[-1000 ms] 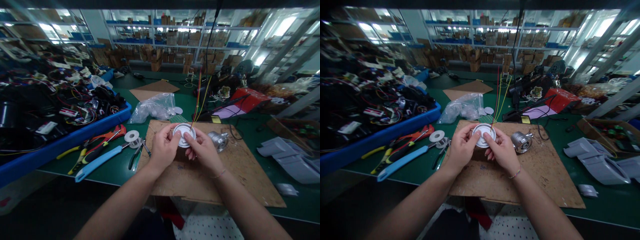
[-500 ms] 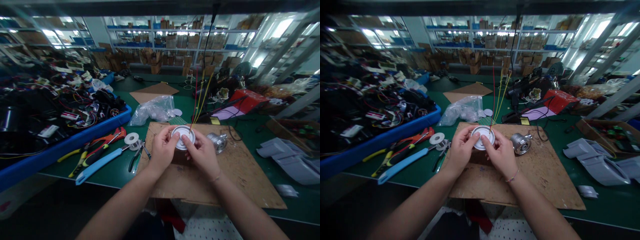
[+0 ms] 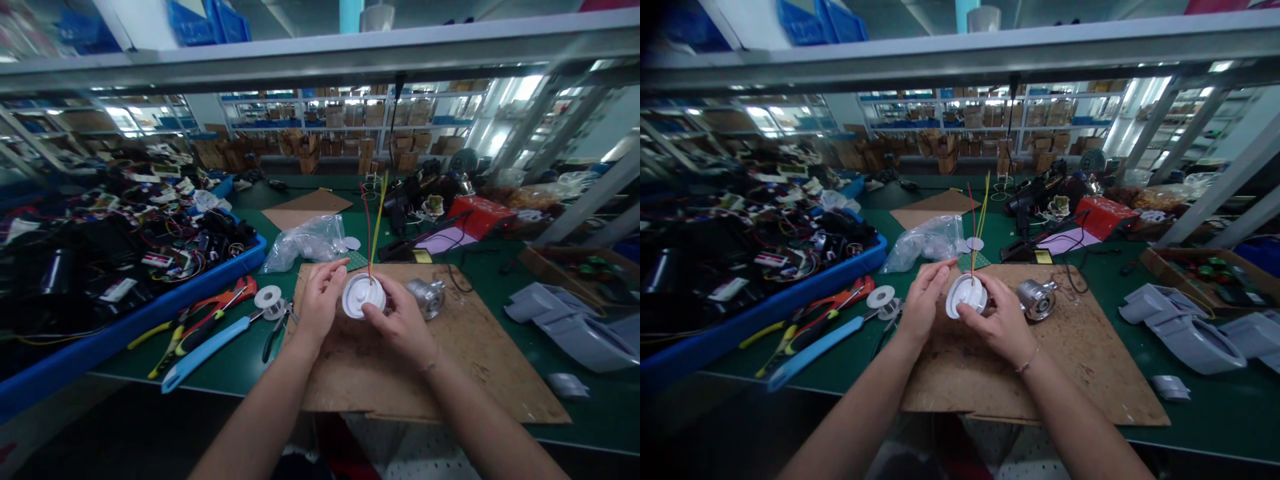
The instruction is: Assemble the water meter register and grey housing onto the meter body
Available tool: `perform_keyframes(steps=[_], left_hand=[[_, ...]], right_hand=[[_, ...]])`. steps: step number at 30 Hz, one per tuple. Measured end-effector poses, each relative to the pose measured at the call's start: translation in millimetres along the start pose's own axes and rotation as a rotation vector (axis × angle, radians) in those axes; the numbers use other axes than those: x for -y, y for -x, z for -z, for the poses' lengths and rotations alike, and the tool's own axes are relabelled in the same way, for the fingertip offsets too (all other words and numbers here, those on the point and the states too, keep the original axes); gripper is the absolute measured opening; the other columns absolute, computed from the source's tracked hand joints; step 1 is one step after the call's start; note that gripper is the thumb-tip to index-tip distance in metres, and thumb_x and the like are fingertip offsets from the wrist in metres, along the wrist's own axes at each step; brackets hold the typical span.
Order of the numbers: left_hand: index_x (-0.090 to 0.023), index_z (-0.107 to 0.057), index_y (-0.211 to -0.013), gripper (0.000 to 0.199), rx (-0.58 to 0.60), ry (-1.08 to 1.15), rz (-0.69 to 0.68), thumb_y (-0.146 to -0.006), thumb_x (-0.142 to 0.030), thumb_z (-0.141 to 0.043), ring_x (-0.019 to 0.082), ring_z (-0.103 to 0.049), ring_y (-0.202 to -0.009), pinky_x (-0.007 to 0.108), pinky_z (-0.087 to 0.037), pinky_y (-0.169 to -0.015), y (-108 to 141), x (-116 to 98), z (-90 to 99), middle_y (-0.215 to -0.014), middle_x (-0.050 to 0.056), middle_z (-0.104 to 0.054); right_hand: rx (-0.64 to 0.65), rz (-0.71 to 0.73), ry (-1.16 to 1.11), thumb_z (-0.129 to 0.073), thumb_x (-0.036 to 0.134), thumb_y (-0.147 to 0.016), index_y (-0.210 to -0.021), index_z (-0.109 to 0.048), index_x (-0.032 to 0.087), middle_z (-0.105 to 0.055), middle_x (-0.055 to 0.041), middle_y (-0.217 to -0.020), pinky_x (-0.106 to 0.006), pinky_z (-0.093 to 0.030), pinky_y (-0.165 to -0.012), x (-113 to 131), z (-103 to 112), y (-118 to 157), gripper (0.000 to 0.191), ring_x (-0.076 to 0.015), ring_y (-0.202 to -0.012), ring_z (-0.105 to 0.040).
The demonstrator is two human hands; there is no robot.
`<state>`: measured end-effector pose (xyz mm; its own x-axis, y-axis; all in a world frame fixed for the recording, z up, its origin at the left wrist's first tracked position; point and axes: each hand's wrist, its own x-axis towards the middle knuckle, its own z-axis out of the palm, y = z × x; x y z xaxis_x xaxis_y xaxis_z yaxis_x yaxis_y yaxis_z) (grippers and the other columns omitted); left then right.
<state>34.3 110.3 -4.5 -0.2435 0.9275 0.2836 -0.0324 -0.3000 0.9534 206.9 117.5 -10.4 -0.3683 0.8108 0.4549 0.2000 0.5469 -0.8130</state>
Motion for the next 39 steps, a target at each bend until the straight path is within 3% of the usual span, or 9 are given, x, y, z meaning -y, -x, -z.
perform_keyframes(steps=[7,11,15,19,24,28,33,36,39], left_hand=[[-0.020,-0.079,-0.110,0.031,0.076,0.013,-0.013,-0.098,-0.040,-0.058,0.020,-0.066,-0.104,0.029,-0.049,-0.091,-1,-5,1.5,-0.105,0.008,-0.076],[-0.018,-0.078,-0.110,0.031,0.027,0.083,0.001,-0.096,-0.042,-0.064,0.011,-0.059,-0.073,0.021,-0.047,-0.068,-2,-5,2.2,-0.091,0.006,-0.076],[-0.017,-0.077,-0.113,0.038,-0.012,0.223,0.034,-0.093,-0.048,-0.067,0.004,-0.039,-0.049,0.017,-0.030,-0.045,-4,-6,5.3,-0.083,0.005,-0.074],[-0.022,-0.076,-0.111,0.041,-0.082,0.381,0.017,-0.087,-0.054,-0.073,0.002,-0.040,-0.048,0.014,-0.027,-0.042,-3,-14,6.6,-0.078,0.001,-0.070],[-0.027,-0.077,-0.105,0.031,-0.128,0.576,-0.119,-0.089,-0.052,-0.072,0.003,-0.049,-0.051,0.013,-0.036,-0.047,5,-21,3.9,-0.076,-0.001,-0.070],[-0.028,-0.079,-0.103,0.026,-0.151,0.554,-0.282,-0.092,-0.049,-0.070,0.007,-0.063,-0.073,0.015,-0.049,-0.066,9,-22,0.2,-0.083,0.000,-0.073],[-0.029,-0.078,-0.101,0.023,-0.240,0.556,-0.404,-0.092,-0.049,-0.070,0.009,-0.066,-0.086,0.021,-0.053,-0.089,8,-25,0.9,-0.085,-0.001,-0.072],[-0.028,-0.076,-0.100,0.024,-0.187,0.533,-0.327,-0.096,-0.048,-0.065,0.008,-0.063,-0.068,0.017,-0.052,-0.067,11,-26,1.9,-0.072,-0.002,-0.067],[-0.024,-0.071,-0.108,0.021,-0.035,0.383,-0.142,-0.096,-0.040,-0.066,0.006,-0.055,-0.051,0.015,-0.041,-0.047,16,-25,-0.2,-0.065,-0.003,-0.065]], right_hand=[[0.231,-0.028,0.069,-0.064,0.053,-0.094,-0.102,-0.071,0.019,-0.070,-0.0037,-0.091,-0.030,-0.044,-0.073,5,0,0,0.036,-0.0185,-0.080,-0.062],[0.307,-0.037,0.055,-0.063,0.055,-0.093,-0.099,-0.071,0.019,-0.069,-0.0025,-0.089,-0.029,-0.042,-0.071,7,0,0,0.037,-0.0175,-0.078,-0.061],[0.338,-0.040,0.041,-0.062,0.054,-0.093,-0.097,-0.071,0.019,-0.070,-0.0029,-0.091,-0.029,-0.044,-0.073,3,-1,0,0.036,-0.0184,-0.081,-0.063],[0.233,-0.035,0.053,-0.076,0.047,-0.084,-0.120,-0.065,0.020,-0.068,-0.0058,-0.114,-0.032,-0.045,-0.090,-2,-4,0,0.046,-0.0223,-0.101,-0.062],[0.056,-0.169,-0.369,-0.070,0.060,-0.088,-0.127,-0.059,0.023,-0.066,-0.0042,-0.117,-0.028,-0.048,-0.088,-7,-3,-3,0.055,-0.0194,-0.102,-0.061],[0.019,-0.218,-0.477,-0.053,0.069,-0.094,-0.129,-0.058,0.022,-0.065,-0.0047,-0.121,-0.027,-0.050,-0.088,-16,-4,-5,0.059,-0.0196,-0.104,-0.062],[-0.002,-0.284,-0.558,-0.043,0.067,-0.100,-0.126,-0.061,0.021,-0.068,-0.0061,-0.115,-0.028,-0.053,-0.082,-28,-9,-3,0.055,-0.0205,-0.101,-0.065],[-0.032,-0.286,-0.582,-0.049,0.066,-0.098,-0.129,-0.059,0.022,-0.067,-0.0062,-0.118,-0.027,-0.054,-0.082,-28,-10,-5,0.055,-0.0199,-0.101,-0.065],[-0.063,-0.268,-0.598,-0.052,0.065,-0.097,-0.130,-0.056,0.023,-0.065,-0.0066,-0.124,-0.028,-0.056,-0.083,-26,-10,-8,0.054,-0.0202,-0.105,-0.065]])
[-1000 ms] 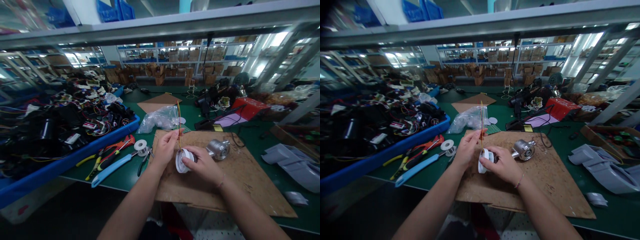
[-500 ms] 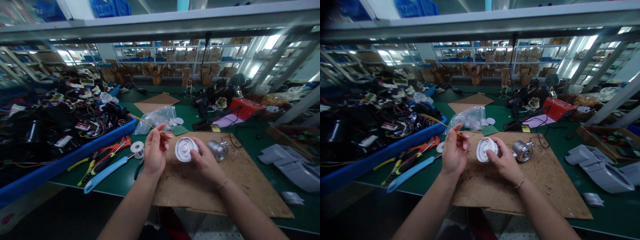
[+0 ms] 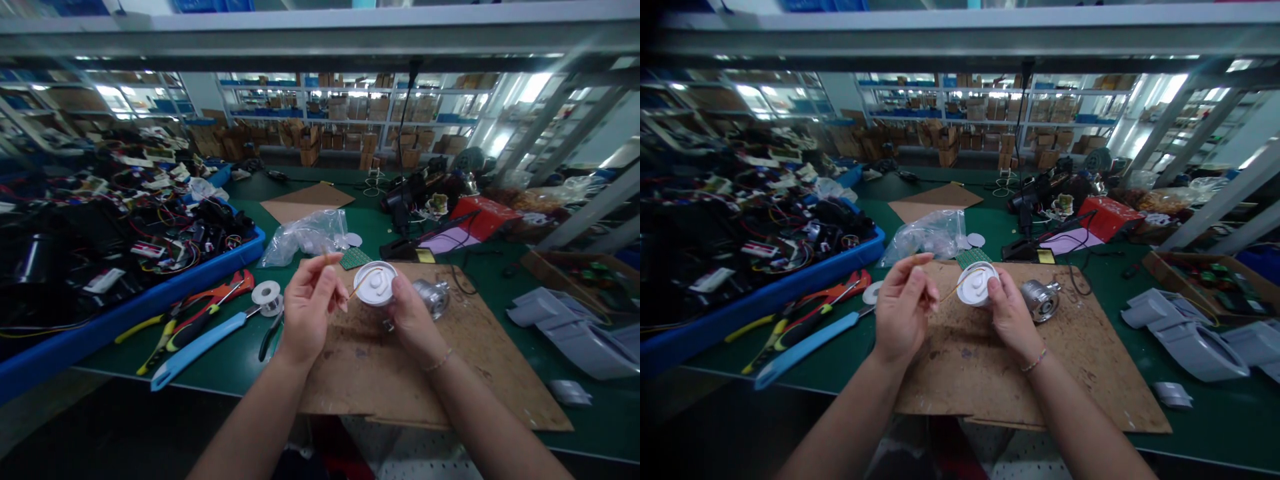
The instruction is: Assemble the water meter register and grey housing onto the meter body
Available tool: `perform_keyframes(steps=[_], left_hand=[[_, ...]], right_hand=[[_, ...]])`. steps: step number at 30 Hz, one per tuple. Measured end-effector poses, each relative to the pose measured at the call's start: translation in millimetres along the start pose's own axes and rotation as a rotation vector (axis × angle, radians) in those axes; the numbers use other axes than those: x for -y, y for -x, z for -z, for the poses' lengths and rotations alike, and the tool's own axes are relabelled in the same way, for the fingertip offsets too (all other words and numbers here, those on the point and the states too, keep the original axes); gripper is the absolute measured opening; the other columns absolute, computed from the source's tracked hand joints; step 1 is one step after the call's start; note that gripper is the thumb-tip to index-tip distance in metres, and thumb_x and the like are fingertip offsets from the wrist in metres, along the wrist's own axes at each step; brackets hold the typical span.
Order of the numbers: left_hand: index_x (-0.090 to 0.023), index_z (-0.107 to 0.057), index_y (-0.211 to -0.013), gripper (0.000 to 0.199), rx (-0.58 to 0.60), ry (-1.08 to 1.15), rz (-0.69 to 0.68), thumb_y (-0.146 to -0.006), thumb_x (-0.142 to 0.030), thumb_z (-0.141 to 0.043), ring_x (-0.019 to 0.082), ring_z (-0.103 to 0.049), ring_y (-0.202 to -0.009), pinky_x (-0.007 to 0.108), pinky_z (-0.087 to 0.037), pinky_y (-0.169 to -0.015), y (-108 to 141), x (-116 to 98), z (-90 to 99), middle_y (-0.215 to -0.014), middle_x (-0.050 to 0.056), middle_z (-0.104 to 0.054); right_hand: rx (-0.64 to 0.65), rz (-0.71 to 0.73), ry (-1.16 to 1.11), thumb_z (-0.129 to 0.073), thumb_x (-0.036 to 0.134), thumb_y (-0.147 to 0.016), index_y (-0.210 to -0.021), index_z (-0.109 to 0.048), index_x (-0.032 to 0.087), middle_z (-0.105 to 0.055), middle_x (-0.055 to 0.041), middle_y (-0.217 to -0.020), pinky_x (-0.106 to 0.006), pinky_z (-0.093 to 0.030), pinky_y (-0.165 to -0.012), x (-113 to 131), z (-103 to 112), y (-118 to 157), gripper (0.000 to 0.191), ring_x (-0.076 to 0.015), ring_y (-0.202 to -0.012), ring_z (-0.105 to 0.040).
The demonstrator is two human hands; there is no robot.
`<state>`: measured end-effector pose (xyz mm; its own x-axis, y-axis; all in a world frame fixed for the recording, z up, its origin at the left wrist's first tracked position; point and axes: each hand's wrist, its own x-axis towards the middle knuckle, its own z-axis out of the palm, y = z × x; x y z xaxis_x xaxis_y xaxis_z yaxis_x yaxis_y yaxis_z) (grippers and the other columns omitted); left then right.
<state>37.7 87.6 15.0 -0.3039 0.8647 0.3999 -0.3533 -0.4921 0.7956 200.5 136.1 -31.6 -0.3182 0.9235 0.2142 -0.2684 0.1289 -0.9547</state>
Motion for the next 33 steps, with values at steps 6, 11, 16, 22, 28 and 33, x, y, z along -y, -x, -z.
perform_keyframes(steps=[6,11,16,22,28,33], left_hand=[[-0.017,-0.062,-0.088,0.022,0.115,-0.371,0.174,-0.092,-0.038,-0.069,0.008,-0.056,-0.051,0.017,-0.046,-0.047,4,7,-0.6,-0.063,-0.003,-0.062],[-0.017,-0.064,-0.080,0.022,0.111,-0.531,0.174,-0.090,-0.035,-0.069,0.009,-0.054,-0.048,0.018,-0.041,-0.044,3,8,2.3,-0.059,-0.004,-0.059],[-0.018,-0.065,-0.078,0.019,0.085,-0.617,0.127,-0.089,-0.033,-0.069,0.009,-0.056,-0.051,0.019,-0.042,-0.048,4,6,0.7,-0.061,-0.003,-0.061],[-0.018,-0.067,-0.077,0.016,0.094,-0.739,0.034,-0.088,-0.029,-0.069,0.010,-0.057,-0.056,0.019,-0.040,-0.051,5,4,-0.5,-0.063,-0.003,-0.062],[-0.019,-0.066,-0.079,0.018,0.110,-0.773,0.023,-0.091,-0.031,-0.066,0.012,-0.060,-0.058,0.021,-0.042,-0.053,5,7,2.5,-0.066,-0.001,-0.065],[-0.018,-0.065,-0.079,0.019,0.097,-0.749,0.058,-0.091,-0.033,-0.066,0.012,-0.058,-0.057,0.020,-0.039,-0.051,3,8,2.8,-0.065,-0.001,-0.064]], right_hand=[[-0.015,0.046,0.017,-0.058,0.066,-0.093,-0.127,-0.055,0.022,-0.065,-0.0079,-0.123,-0.029,-0.055,-0.082,4,2,0,0.055,-0.0203,-0.099,-0.065],[-0.036,0.061,0.089,-0.067,0.065,-0.087,-0.127,-0.055,0.021,-0.065,-0.0069,-0.117,-0.030,-0.051,-0.088,8,4,3,0.060,-0.0203,-0.099,-0.063],[-0.034,0.069,0.135,-0.072,0.066,-0.083,-0.126,-0.055,0.021,-0.065,-0.0064,-0.112,-0.029,-0.051,-0.084,12,2,4,0.065,-0.0204,-0.096,-0.063],[-0.015,0.084,0.131,-0.073,0.063,-0.083,-0.124,-0.056,0.022,-0.064,-0.0059,-0.113,-0.029,-0.051,-0.088,14,0,5,0.060,-0.0202,-0.099,-0.063],[-0.001,0.087,0.118,-0.075,0.060,-0.083,-0.124,-0.056,0.022,-0.064,-0.0072,-0.118,-0.030,-0.051,-0.089,16,-1,6,0.059,-0.0218,-0.104,-0.063],[-0.001,0.097,0.120,-0.076,0.060,-0.082,-0.123,-0.057,0.023,-0.065,-0.0073,-0.117,-0.031,-0.052,-0.089,16,-2,6,0.059,-0.0221,-0.103,-0.063]])
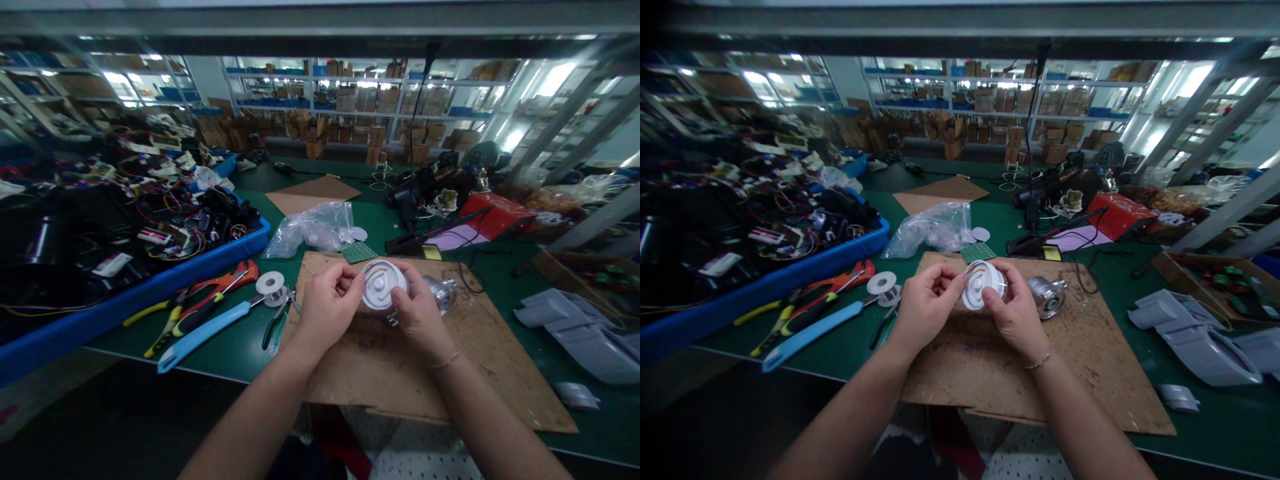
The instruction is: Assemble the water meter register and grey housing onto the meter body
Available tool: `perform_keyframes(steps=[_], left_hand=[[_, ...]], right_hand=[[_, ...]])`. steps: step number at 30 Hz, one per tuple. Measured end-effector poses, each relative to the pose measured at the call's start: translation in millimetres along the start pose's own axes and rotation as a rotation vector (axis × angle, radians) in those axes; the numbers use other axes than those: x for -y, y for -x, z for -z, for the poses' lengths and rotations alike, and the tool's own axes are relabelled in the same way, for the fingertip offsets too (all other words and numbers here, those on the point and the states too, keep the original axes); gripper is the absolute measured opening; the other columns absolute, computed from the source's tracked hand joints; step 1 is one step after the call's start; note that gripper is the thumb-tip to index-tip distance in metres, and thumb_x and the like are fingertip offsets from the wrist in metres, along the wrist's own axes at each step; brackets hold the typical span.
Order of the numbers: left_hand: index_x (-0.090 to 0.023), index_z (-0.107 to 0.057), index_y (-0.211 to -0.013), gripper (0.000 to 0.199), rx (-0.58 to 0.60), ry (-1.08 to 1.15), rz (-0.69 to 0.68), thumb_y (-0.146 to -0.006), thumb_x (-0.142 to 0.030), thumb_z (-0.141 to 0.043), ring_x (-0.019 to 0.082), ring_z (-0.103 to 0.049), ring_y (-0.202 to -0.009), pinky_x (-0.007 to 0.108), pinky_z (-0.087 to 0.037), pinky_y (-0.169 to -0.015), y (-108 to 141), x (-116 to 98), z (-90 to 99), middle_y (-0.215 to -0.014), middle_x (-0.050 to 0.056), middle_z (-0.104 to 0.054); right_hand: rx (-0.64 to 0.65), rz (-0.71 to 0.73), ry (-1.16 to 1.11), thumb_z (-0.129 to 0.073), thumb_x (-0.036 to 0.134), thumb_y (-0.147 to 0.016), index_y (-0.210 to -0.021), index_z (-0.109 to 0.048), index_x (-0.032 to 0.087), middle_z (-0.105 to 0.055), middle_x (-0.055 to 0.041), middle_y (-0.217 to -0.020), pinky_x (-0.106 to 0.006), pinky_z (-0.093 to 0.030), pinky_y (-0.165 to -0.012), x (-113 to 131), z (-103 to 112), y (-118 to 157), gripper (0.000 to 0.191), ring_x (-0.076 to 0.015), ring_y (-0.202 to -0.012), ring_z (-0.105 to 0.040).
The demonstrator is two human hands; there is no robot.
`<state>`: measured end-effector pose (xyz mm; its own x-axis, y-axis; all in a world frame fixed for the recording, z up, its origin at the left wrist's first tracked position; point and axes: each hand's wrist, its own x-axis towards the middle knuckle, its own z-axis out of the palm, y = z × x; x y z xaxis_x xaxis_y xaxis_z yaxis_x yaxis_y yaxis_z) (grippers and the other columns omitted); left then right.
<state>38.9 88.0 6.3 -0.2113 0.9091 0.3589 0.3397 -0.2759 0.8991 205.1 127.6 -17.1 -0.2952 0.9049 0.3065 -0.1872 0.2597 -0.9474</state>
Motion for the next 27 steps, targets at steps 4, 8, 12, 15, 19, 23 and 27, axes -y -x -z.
perform_keyframes(steps=[4,8,12,15,19,23,27], left_hand=[[-0.018,-0.062,-0.079,0.022,0.000,0.115,0.049,-0.091,-0.036,-0.067,0.009,-0.052,-0.052,0.019,-0.036,-0.048,-1,2,-0.6,-0.060,-0.004,-0.057],[-0.019,-0.059,-0.082,0.024,0.031,0.177,0.082,-0.094,-0.039,-0.063,0.008,-0.049,-0.047,0.018,-0.036,-0.046,-2,5,-1.0,-0.059,-0.005,-0.057],[-0.019,-0.056,-0.084,0.026,0.062,0.220,0.094,-0.095,-0.042,-0.063,0.007,-0.049,-0.042,0.017,-0.036,-0.042,-2,5,-1.8,-0.058,-0.005,-0.058],[-0.020,-0.054,-0.086,0.028,0.090,0.276,0.099,-0.095,-0.044,-0.063,0.007,-0.050,-0.041,0.016,-0.037,-0.040,0,3,-2.4,-0.058,-0.006,-0.058],[-0.021,-0.050,-0.107,0.032,0.146,0.457,0.134,-0.093,-0.045,-0.067,0.006,-0.049,-0.039,0.015,-0.036,-0.040,-2,1,-1.7,-0.060,-0.008,-0.061],[-0.019,-0.049,-0.119,0.042,0.257,0.533,0.164,-0.092,-0.047,-0.067,0.006,-0.050,-0.040,0.016,-0.040,-0.043,-8,3,-0.7,-0.063,-0.007,-0.062],[-0.018,-0.053,-0.103,0.032,0.290,0.483,0.150,-0.092,-0.044,-0.069,0.008,-0.056,-0.046,0.018,-0.046,-0.046,-7,6,-3.6,-0.067,-0.004,-0.065]], right_hand=[[0.001,0.015,0.005,-0.076,0.061,-0.082,-0.123,-0.057,0.023,-0.067,-0.0073,-0.117,-0.031,-0.053,-0.089,0,-1,0,0.059,-0.0219,-0.101,-0.065],[0.001,0.013,0.003,-0.076,0.060,-0.082,-0.123,-0.056,0.023,-0.067,-0.0078,-0.118,-0.032,-0.054,-0.090,2,-2,1,0.059,-0.0228,-0.103,-0.065],[0.028,0.036,0.011,-0.078,0.052,-0.083,-0.122,-0.056,0.024,-0.066,-0.0075,-0.118,-0.032,-0.055,-0.089,3,-4,2,0.053,-0.0222,-0.102,-0.065],[0.063,0.067,0.048,-0.081,0.041,-0.082,-0.124,-0.057,0.026,-0.062,-0.0064,-0.123,-0.032,-0.055,-0.090,2,-5,5,0.050,-0.0223,-0.106,-0.063],[0.099,0.127,0.224,-0.082,0.037,-0.081,-0.129,-0.056,0.027,-0.060,-0.0078,-0.126,-0.038,-0.052,-0.097,4,-5,9,0.056,-0.0251,-0.110,-0.061],[0.121,0.032,0.079,-0.074,0.050,-0.087,-0.131,-0.056,0.025,-0.063,-0.0074,-0.120,-0.035,-0.052,-0.092,5,-2,9,0.054,-0.0236,-0.105,-0.061],[0.073,-0.120,-0.093,-0.046,0.066,-0.098,-0.115,-0.067,0.021,-0.068,-0.0063,-0.099,-0.031,-0.052,-0.073,-2,1,1,0.052,-0.0195,-0.083,-0.063]])
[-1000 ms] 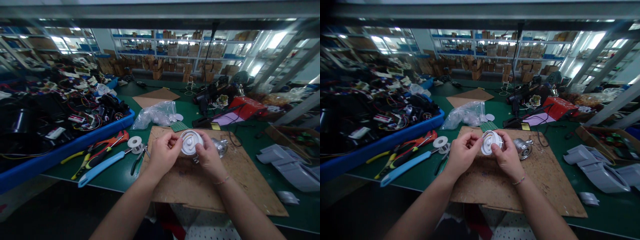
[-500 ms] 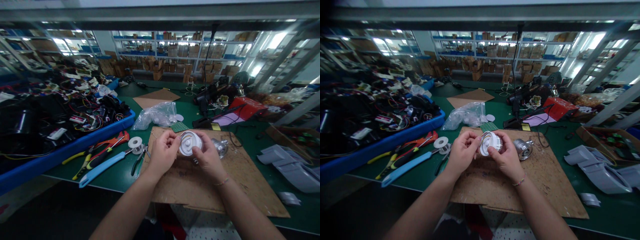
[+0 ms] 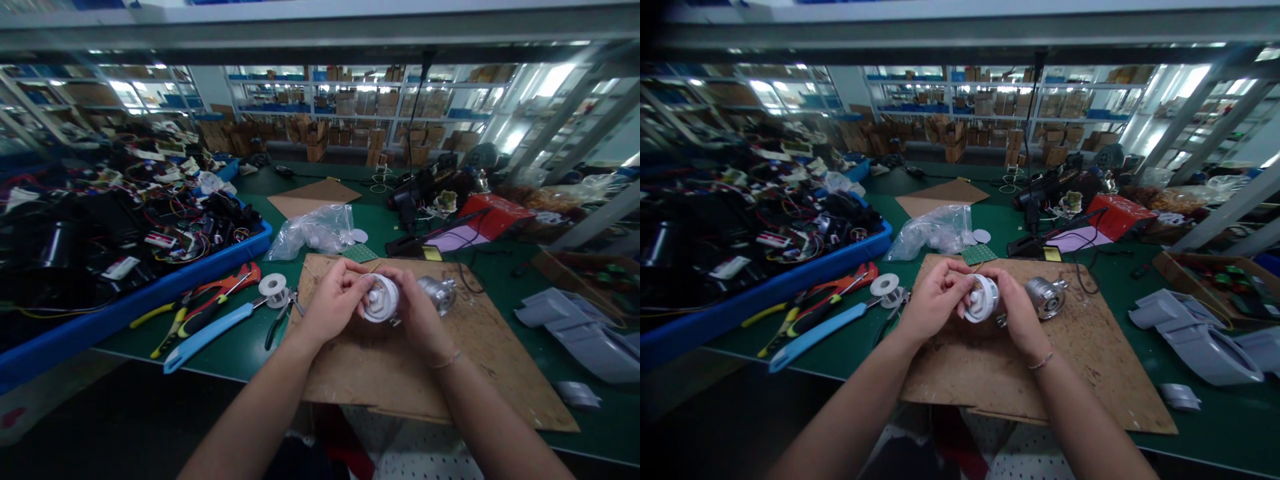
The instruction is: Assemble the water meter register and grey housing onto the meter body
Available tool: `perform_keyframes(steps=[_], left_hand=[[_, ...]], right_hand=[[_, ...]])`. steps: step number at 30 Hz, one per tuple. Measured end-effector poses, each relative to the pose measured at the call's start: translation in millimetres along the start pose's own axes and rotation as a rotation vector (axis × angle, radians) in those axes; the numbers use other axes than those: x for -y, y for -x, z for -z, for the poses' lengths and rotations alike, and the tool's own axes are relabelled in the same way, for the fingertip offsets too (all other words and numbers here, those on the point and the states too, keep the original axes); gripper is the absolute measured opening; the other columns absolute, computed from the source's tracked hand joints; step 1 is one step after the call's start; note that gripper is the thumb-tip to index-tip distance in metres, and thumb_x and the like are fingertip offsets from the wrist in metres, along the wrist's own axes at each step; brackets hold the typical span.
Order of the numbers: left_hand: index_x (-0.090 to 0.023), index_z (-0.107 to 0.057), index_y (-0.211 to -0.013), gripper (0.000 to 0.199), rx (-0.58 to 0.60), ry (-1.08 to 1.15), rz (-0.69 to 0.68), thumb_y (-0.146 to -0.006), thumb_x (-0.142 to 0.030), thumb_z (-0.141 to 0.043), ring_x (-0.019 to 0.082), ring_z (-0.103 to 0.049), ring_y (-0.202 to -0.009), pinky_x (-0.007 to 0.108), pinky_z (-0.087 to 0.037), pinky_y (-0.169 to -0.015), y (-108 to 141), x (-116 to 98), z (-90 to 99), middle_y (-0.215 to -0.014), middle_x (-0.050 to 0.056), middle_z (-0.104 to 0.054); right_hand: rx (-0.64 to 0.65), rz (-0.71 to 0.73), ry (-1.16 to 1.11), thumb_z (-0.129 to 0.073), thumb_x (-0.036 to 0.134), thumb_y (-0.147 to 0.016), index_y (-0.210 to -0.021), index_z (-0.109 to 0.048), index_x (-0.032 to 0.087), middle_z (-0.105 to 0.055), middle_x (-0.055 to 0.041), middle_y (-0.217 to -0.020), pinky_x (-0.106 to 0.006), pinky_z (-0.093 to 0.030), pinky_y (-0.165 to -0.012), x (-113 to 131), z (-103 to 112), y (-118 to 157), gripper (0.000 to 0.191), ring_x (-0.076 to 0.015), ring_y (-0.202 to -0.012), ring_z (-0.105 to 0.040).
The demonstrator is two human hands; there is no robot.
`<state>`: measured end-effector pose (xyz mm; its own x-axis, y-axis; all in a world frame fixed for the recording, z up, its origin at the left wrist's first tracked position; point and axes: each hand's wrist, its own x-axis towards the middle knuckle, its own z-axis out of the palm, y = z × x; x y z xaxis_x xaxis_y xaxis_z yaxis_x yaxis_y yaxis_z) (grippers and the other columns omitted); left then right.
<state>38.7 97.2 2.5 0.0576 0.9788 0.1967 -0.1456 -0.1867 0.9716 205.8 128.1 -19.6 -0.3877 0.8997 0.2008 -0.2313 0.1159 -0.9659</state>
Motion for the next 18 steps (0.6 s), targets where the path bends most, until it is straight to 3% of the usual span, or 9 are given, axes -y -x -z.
perform_keyframes(steps=[3,8,11,14,16,18], left_hand=[[-0.020,-0.054,-0.099,0.025,0.012,-0.141,-0.040,-0.095,-0.042,-0.065,0.010,-0.060,-0.052,0.019,-0.047,-0.051,5,2,-4.9,-0.070,-0.003,-0.066],[-0.022,-0.057,-0.097,0.021,-0.003,-0.330,-0.133,-0.094,-0.040,-0.067,0.012,-0.064,-0.057,0.022,-0.047,-0.058,12,3,-10.7,-0.072,-0.003,-0.069],[-0.022,-0.062,-0.102,0.026,-0.179,-0.344,-0.278,-0.088,-0.039,-0.076,0.016,-0.069,-0.079,0.025,-0.050,-0.069,12,3,-9.8,-0.088,0.002,-0.072],[-0.023,-0.060,-0.121,0.046,-0.327,-0.262,-0.389,-0.083,-0.040,-0.080,0.022,-0.065,-0.112,0.031,-0.051,-0.090,9,2,-9.1,-0.125,0.010,-0.066],[-0.024,-0.054,-0.132,0.066,-0.256,-0.182,-0.321,-0.077,-0.041,-0.085,0.025,-0.058,-0.125,0.035,-0.050,-0.098,7,4,-11.2,-0.144,0.012,-0.055],[-0.024,-0.049,-0.137,0.077,-0.067,-0.077,-0.144,-0.073,-0.040,-0.088,0.026,-0.059,-0.125,0.036,-0.052,-0.098,5,8,-15.5,-0.146,0.014,-0.054]], right_hand=[[-0.017,-0.059,-0.021,-0.059,0.056,-0.096,-0.111,-0.071,0.019,-0.069,-0.0058,-0.093,-0.028,-0.050,-0.066,-1,3,-4,0.042,-0.0183,-0.077,-0.063],[-0.096,-0.057,-0.057,-0.072,0.048,-0.089,-0.096,-0.076,0.016,-0.069,-0.0071,-0.099,-0.028,-0.051,-0.070,5,1,-1,0.033,-0.0190,-0.084,-0.064],[-0.195,-0.013,-0.104,-0.071,0.051,-0.089,-0.092,-0.071,0.018,-0.067,-0.0026,-0.088,-0.024,-0.048,-0.064,6,-3,-1,0.033,-0.0145,-0.073,-0.060],[-0.265,0.031,-0.147,-0.066,0.056,-0.091,-0.092,-0.064,0.020,-0.065,-0.0005,-0.084,-0.024,-0.048,-0.064,7,-5,-5,0.036,-0.0134,-0.070,-0.058],[-0.284,0.059,-0.167,-0.064,0.057,-0.092,-0.093,-0.061,0.021,-0.065,-0.0004,-0.085,-0.024,-0.049,-0.066,8,-5,-6,0.036,-0.0138,-0.072,-0.059],[-0.288,0.085,-0.178,-0.062,0.057,-0.093,-0.094,-0.059,0.021,-0.064,0.0000,-0.085,-0.024,-0.050,-0.068,8,-7,-6,0.035,-0.0137,-0.073,-0.059]])
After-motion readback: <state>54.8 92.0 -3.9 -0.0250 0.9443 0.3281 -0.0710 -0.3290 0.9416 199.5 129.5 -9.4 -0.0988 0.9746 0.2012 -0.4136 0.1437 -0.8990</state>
